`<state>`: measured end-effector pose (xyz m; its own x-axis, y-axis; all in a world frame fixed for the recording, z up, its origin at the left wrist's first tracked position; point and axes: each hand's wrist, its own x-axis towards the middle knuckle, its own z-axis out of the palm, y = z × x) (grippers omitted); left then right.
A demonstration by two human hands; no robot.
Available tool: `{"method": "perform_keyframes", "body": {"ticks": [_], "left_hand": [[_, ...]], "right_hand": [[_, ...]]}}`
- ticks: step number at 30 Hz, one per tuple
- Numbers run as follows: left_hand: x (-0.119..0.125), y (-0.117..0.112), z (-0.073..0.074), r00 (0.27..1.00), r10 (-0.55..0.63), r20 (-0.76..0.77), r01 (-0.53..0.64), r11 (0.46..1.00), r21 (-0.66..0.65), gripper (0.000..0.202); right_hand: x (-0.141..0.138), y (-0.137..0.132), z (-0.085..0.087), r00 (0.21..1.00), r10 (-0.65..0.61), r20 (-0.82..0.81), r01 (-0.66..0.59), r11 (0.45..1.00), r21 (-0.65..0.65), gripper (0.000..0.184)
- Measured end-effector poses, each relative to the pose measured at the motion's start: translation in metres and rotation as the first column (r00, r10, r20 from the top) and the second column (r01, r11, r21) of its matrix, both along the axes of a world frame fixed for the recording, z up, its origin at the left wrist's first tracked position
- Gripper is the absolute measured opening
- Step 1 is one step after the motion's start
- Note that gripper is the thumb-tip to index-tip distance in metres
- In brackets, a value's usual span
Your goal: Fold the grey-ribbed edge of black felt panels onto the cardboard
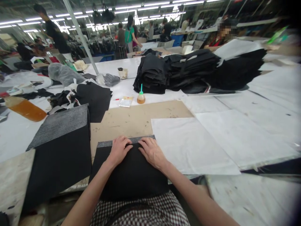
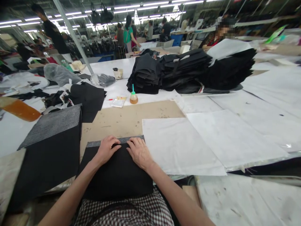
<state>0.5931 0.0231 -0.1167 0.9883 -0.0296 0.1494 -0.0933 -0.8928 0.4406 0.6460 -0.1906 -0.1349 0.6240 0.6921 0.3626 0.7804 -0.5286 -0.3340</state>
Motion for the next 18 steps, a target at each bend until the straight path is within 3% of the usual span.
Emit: {"method": "perform_keyframes", "body": {"ticks": [5,10,13,15,18], "left_hand": [[-0.007,-0.006,0.010,0.995,-0.070,0.077,0.061,0.993,0.104,0.006],[-0.017,-0.009,0.011,0.949,-0.256,0.185,0.197,0.938,0.287,0.017],[-0.020,-0.008,0.008,0.930,-0.307,0.203,0.230,0.915,0.333,0.022],[-0.020,-0.007,0.005,0.935,-0.287,0.210,0.213,0.925,0.314,0.018],[-0.019,-0.005,0.000,0.944,-0.235,0.232,0.185,0.958,0.219,0.009]], "right_hand": [[0.001,0.000,-0.001,0.999,-0.028,-0.031,0.028,1.000,0.005,0.036],[0.000,-0.001,0.004,0.998,-0.052,0.022,0.052,0.999,0.000,0.044],[0.004,0.001,0.012,0.989,0.130,0.069,-0.128,0.991,-0.039,0.042],[0.011,0.006,0.018,0.957,0.284,0.059,-0.279,0.957,-0.080,0.043],[0.028,0.013,0.028,0.942,0.333,0.035,-0.327,0.937,-0.126,0.026]]}}
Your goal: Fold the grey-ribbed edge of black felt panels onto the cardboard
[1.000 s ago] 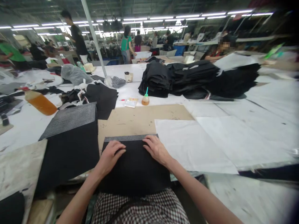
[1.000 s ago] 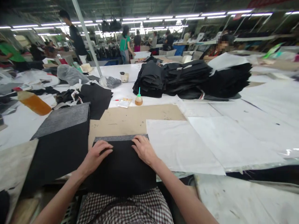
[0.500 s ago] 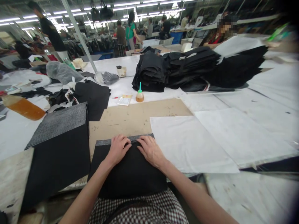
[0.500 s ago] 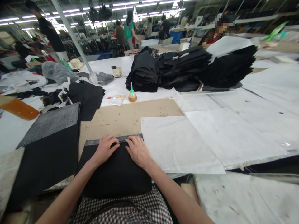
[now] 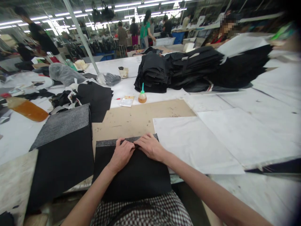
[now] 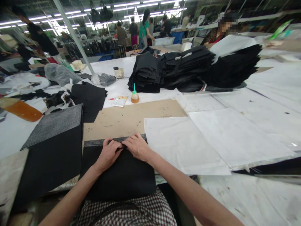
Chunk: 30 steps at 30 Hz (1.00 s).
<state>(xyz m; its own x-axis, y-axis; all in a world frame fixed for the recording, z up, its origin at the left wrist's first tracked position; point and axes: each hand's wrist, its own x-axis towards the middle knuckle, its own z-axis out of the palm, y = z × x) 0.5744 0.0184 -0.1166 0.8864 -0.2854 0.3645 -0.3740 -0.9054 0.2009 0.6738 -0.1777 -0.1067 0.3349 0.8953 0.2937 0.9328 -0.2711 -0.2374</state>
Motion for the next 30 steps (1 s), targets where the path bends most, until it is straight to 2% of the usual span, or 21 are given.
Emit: {"method": "perform_keyframes", "body": {"ticks": [2,4,7,12,16,19,21,23,24,25,28,30], "left_hand": [[0.000,0.004,-0.004,1.000,0.026,0.018,-0.024,0.996,-0.082,0.009],[0.000,0.011,-0.007,0.998,0.056,0.029,-0.052,0.990,-0.130,0.020],[-0.002,0.028,-0.009,0.996,0.089,-0.004,-0.089,0.987,-0.134,0.033],[-0.015,0.072,-0.003,0.991,0.118,-0.065,-0.121,0.991,-0.050,0.040],[-0.040,0.122,0.001,0.981,0.181,-0.071,-0.177,0.982,0.063,0.038],[-0.058,0.158,0.004,0.959,0.275,-0.065,-0.262,0.953,0.152,0.033],[-0.064,0.169,0.009,0.928,0.373,-0.013,-0.363,0.909,0.205,0.033],[-0.062,0.162,0.017,0.887,0.455,0.085,-0.462,0.858,0.226,0.034],[-0.057,0.150,0.022,0.875,0.467,0.125,-0.484,0.850,0.210,0.034],[-0.050,0.133,0.026,0.881,0.453,0.137,-0.472,0.865,0.171,0.035],[-0.019,0.065,0.034,0.964,0.265,0.000,-0.264,0.964,-0.036,0.034],[0.006,0.021,0.029,0.988,0.084,-0.131,-0.101,0.987,-0.127,0.036]], "right_hand": [[0.014,0.000,0.006,0.999,-0.028,0.021,0.029,0.998,-0.050,0.015],[0.027,-0.006,0.010,0.998,-0.046,0.045,0.051,0.994,-0.099,0.021],[0.040,-0.026,0.012,0.997,-0.077,0.030,0.080,0.989,-0.125,0.028],[0.040,-0.054,0.000,0.985,-0.139,-0.106,0.135,0.990,-0.042,0.022],[0.037,-0.060,-0.012,0.954,-0.168,-0.247,0.175,0.985,0.007,0.016],[0.037,-0.061,-0.019,0.938,-0.171,-0.302,0.197,0.979,0.058,0.017],[0.037,-0.062,-0.021,0.933,-0.171,-0.317,0.207,0.975,0.082,0.014],[0.037,-0.062,-0.022,0.926,-0.171,-0.335,0.213,0.973,0.093,0.011],[0.037,-0.062,-0.023,0.923,-0.172,-0.345,0.217,0.972,0.096,0.012],[0.037,-0.063,-0.023,0.919,-0.173,-0.353,0.220,0.970,0.099,0.012],[0.037,-0.063,-0.024,0.914,-0.179,-0.364,0.229,0.968,0.100,0.011],[0.038,-0.064,-0.025,0.916,-0.185,-0.357,0.231,0.968,0.093,0.010]]}}
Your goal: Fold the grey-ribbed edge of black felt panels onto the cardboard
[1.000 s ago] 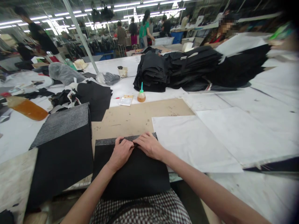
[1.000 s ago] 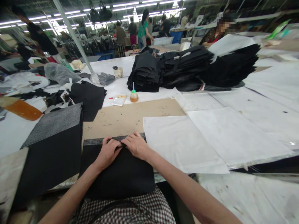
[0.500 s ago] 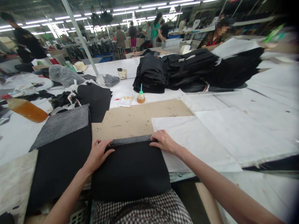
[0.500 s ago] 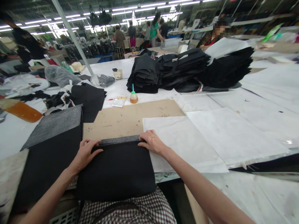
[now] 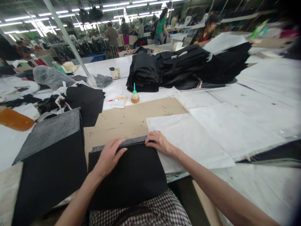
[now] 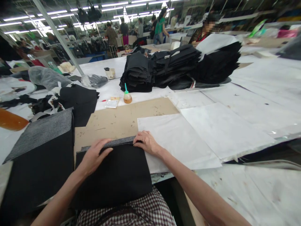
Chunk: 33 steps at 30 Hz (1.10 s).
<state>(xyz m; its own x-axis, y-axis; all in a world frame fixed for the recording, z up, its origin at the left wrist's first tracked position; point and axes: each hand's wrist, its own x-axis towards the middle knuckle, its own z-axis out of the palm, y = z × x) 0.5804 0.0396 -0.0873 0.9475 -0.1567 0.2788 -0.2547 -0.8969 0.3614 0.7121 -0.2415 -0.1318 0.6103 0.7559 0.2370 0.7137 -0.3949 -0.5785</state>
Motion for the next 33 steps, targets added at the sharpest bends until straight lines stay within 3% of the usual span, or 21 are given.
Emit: {"method": "perform_keyframes", "body": {"ticks": [2,4,8,12,16,22,28,33], "left_hand": [[0.023,-0.032,-0.012,0.992,-0.118,-0.049,0.116,0.993,-0.031,0.037],[0.040,-0.050,-0.026,0.988,-0.154,-0.033,0.153,0.988,-0.040,0.031],[0.055,-0.054,-0.045,0.991,-0.130,0.017,0.130,0.989,-0.070,0.017],[0.055,-0.052,-0.046,0.992,-0.123,0.023,0.124,0.989,-0.082,0.019],[0.055,-0.059,-0.043,0.997,-0.037,0.073,0.043,0.995,-0.087,0.038],[0.056,-0.062,-0.044,0.989,-0.147,0.021,0.147,0.988,-0.038,0.018],[0.054,-0.059,-0.048,0.982,-0.170,0.082,0.170,0.985,0.007,0.023],[0.055,-0.058,-0.048,0.970,-0.218,0.105,0.210,0.974,0.084,0.024]], "right_hand": [[0.002,-0.001,-0.002,1.000,-0.005,0.008,0.005,1.000,-0.010,0.008],[0.005,-0.003,-0.003,1.000,-0.014,0.013,0.014,1.000,-0.014,0.009],[0.014,-0.010,-0.001,1.000,0.018,-0.022,-0.018,1.000,0.011,0.024],[0.021,-0.017,0.000,0.995,0.083,-0.055,-0.079,0.995,0.063,0.021],[0.023,-0.019,-0.006,0.993,0.095,-0.065,-0.086,0.989,0.122,0.014],[0.026,-0.021,-0.009,0.991,0.116,-0.071,-0.104,0.982,0.156,0.014],[0.029,-0.025,-0.002,0.990,0.132,-0.058,-0.126,0.987,0.104,0.019],[0.028,-0.026,-0.001,0.982,0.176,0.065,-0.179,0.983,0.049,0.020]]}}
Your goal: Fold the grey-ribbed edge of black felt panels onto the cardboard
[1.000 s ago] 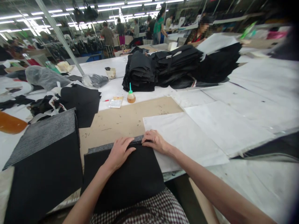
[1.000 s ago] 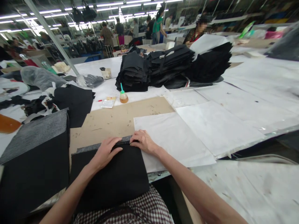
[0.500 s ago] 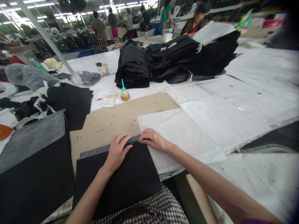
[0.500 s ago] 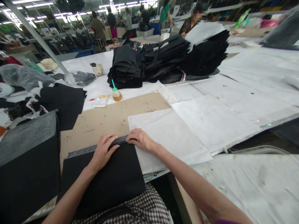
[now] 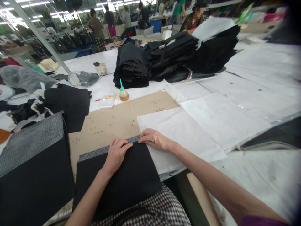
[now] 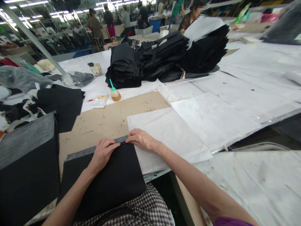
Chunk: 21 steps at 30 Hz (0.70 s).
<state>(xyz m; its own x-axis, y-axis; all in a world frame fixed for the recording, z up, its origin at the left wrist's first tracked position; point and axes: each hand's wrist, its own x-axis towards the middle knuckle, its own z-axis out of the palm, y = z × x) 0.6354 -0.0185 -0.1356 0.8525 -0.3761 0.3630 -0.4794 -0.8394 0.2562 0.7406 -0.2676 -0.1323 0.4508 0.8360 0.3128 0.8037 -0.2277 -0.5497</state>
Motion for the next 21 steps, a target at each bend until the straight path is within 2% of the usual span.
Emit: {"method": "perform_keyframes", "body": {"ticks": [4,8,14,16,18,21], "left_hand": [[-0.001,-0.001,0.003,1.000,-0.017,0.019,0.015,0.995,0.094,0.025],[-0.005,-0.004,0.009,0.999,-0.027,0.031,0.020,0.981,0.194,0.028],[-0.010,-0.006,0.011,0.996,-0.045,0.071,0.024,0.963,0.269,0.028],[-0.011,-0.006,0.011,0.995,-0.056,0.085,0.031,0.960,0.278,0.028],[-0.012,-0.005,0.011,0.993,-0.068,0.092,0.040,0.959,0.281,0.028],[-0.012,-0.005,0.010,0.993,-0.080,0.091,0.051,0.958,0.283,0.027]], "right_hand": [[-0.004,0.001,0.009,0.986,0.050,0.159,-0.033,0.994,-0.104,0.024],[-0.011,0.003,0.020,0.972,0.095,0.214,-0.048,0.976,-0.212,0.025],[-0.012,-0.013,0.014,0.976,0.034,0.215,0.007,0.983,-0.185,0.025],[-0.012,-0.023,0.016,0.976,-0.016,0.218,0.057,0.982,-0.182,0.024],[-0.018,-0.028,0.023,0.961,-0.105,0.255,0.162,0.963,-0.214,0.024],[-0.040,-0.016,0.038,0.894,-0.299,0.333,0.385,0.894,-0.230,0.024]]}}
